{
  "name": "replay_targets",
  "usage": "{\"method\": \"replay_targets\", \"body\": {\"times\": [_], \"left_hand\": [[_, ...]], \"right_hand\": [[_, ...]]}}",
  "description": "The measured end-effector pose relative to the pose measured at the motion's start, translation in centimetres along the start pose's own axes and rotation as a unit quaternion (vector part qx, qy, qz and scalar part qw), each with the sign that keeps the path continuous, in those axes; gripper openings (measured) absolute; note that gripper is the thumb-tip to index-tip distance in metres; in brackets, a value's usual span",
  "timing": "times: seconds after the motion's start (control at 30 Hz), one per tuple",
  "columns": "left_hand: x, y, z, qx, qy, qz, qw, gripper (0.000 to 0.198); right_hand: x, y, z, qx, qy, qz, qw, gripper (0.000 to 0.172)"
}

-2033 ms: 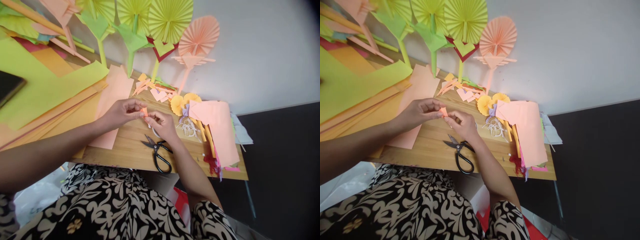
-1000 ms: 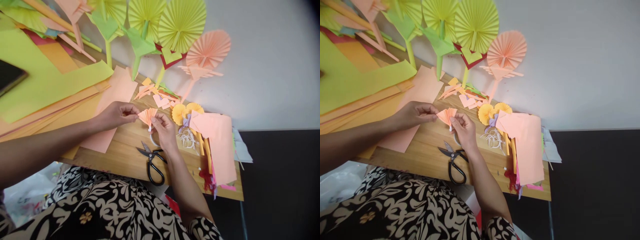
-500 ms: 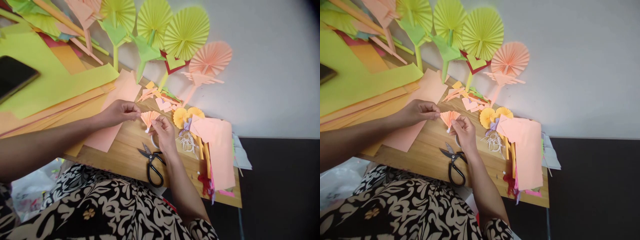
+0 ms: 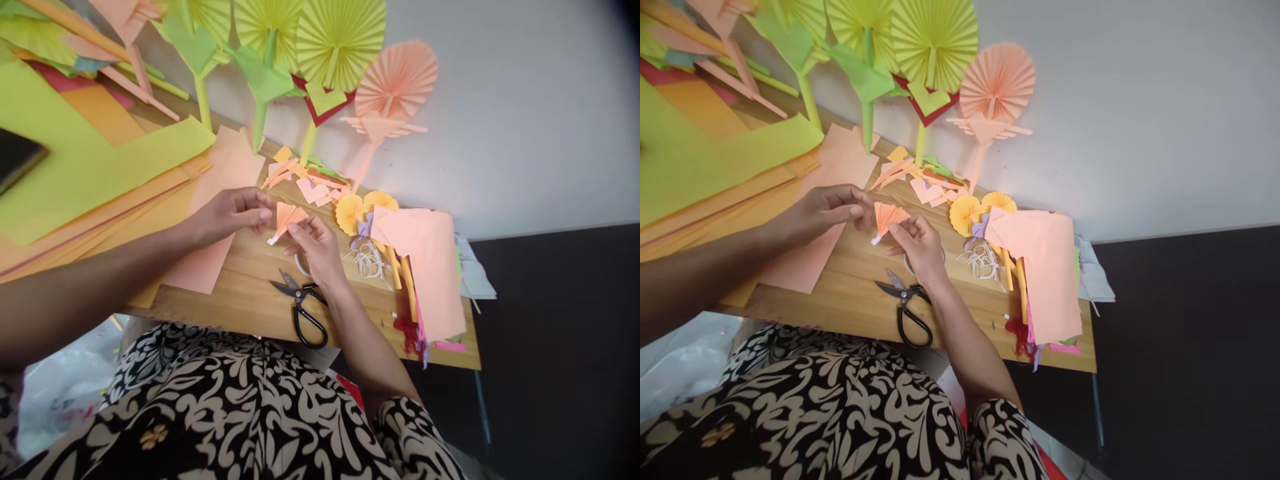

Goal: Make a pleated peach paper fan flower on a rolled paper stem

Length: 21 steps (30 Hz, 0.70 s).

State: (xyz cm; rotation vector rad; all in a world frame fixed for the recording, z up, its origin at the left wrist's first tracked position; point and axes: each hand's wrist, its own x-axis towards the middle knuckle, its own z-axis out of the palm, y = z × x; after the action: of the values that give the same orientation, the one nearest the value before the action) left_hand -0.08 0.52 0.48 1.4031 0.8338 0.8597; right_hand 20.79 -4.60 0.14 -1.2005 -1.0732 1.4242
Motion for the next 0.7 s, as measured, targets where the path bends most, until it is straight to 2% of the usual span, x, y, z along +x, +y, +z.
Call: {"method": "replay_targets", "body": {"times": [0.1,0.2,0.37,0.6,0.7], "left_hand": [[0.1,-0.3,0.5,-0.006,-0.061,-0.005,0.998,0.042],[0.1,-0.5,0.9,-0.003,-0.09,-0.01,0.996,0.042],[-0.4,-0.2,1.1,0.025,-0.069,-0.036,0.997,0.039],[-0.6,0.2,1.3,0.042,-0.067,-0.049,0.996,0.038],[-0.3,0.1,1.2,0.054,-0.068,-0.04,0.995,0.03]], "right_hand": [[-0.2,0.1,0.3,-0.003,-0.013,-0.009,1.0,0.042],[-0.1,0.5,0.5,-0.013,-0.016,-0.028,0.999,0.043],[0.3,1.3,0.5,-0.007,-0.039,-0.066,0.997,0.044],[0.6,1.0,0.3,-0.018,-0.045,-0.039,0.998,0.047],[0.6,1.2,0.1,-0.022,-0.059,-0.041,0.997,0.047]]}}
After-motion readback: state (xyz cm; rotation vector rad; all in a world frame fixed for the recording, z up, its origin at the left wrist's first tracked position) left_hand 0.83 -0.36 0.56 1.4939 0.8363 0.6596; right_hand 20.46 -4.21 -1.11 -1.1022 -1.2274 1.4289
